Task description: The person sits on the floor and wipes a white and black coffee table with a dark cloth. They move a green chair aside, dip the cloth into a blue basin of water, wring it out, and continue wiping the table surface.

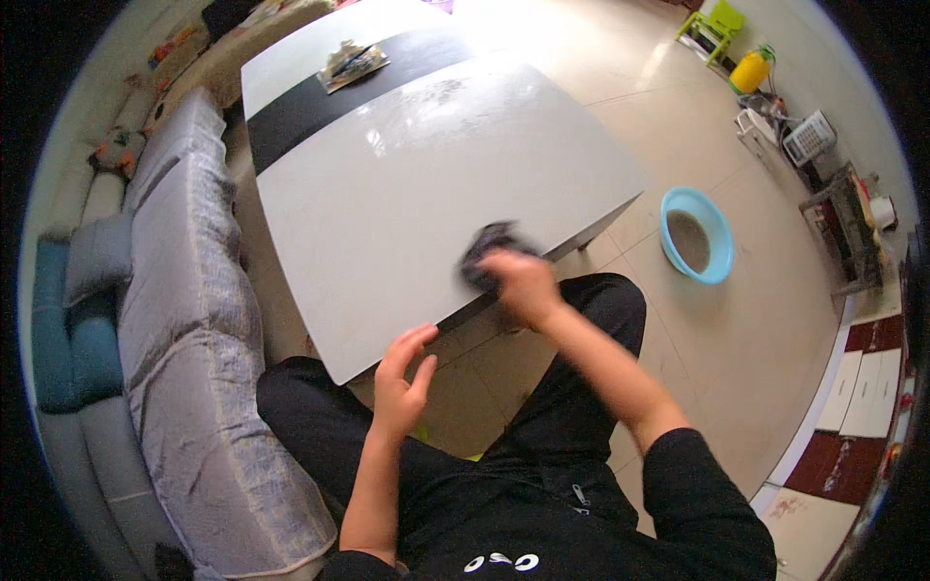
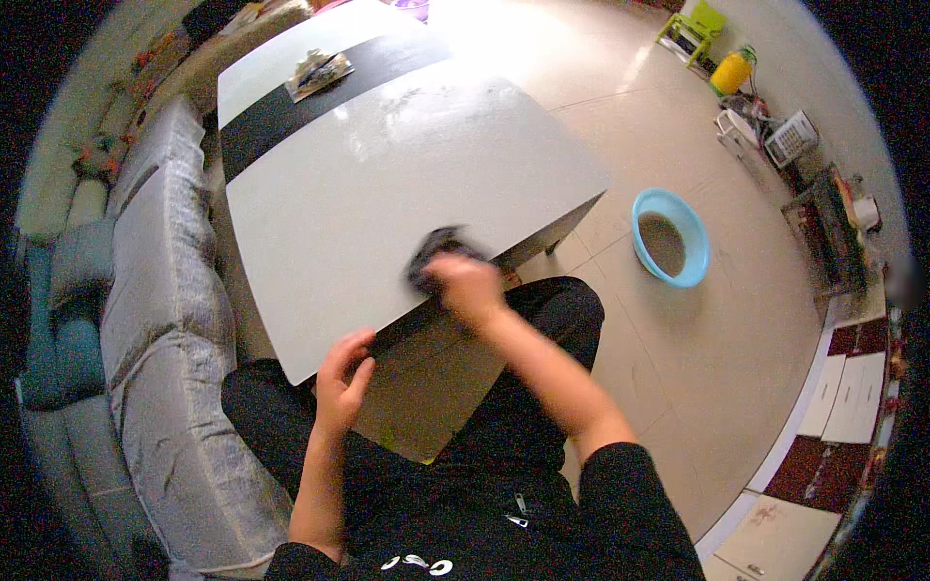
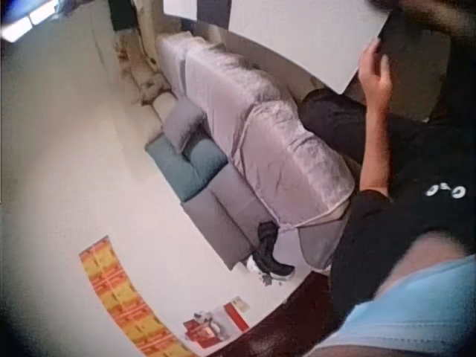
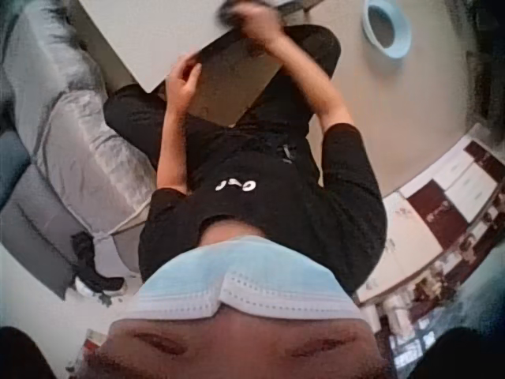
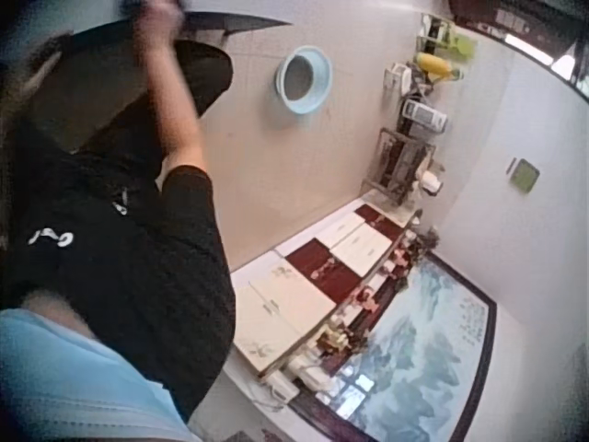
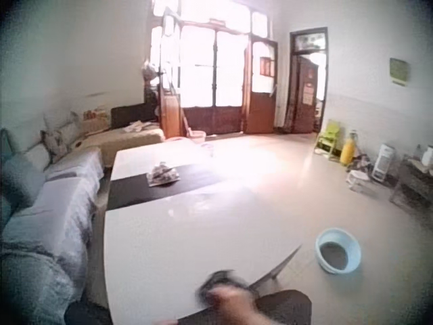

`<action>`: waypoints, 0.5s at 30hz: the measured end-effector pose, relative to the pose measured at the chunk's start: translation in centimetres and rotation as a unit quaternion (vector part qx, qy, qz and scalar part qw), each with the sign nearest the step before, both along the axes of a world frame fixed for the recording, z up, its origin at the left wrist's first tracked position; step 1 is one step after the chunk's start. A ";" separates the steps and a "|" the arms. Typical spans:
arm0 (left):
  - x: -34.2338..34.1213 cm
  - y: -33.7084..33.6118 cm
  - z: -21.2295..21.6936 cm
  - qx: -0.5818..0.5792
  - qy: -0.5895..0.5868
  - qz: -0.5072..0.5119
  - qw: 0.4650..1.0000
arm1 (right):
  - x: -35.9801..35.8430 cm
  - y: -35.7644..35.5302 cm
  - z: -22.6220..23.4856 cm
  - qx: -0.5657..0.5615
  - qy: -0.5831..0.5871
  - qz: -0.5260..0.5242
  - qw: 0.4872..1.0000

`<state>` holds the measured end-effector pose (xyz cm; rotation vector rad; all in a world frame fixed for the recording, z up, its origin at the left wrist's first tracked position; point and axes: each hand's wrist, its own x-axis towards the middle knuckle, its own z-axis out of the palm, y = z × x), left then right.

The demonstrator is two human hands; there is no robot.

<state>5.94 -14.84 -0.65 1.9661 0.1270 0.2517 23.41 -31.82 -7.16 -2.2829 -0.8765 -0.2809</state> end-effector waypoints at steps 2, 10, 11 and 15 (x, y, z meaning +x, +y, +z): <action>1.9 -0.5 0.6 0.137 -0.046 -0.009 0.990 | -4.8 5.0 -0.5 0.050 0.046 0.076 0.995; -1.0 3.8 -0.3 0.150 0.034 0.090 0.984 | -8.5 10.9 -1.1 0.068 0.070 0.287 0.953; -0.9 3.5 0.0 0.163 0.041 0.066 0.984 | -8.8 10.3 -1.5 0.066 0.033 0.278 0.958; 0.9 2.9 -3.8 0.211 0.018 -0.051 0.976 | -9.0 8.7 -1.5 0.080 0.088 0.221 0.968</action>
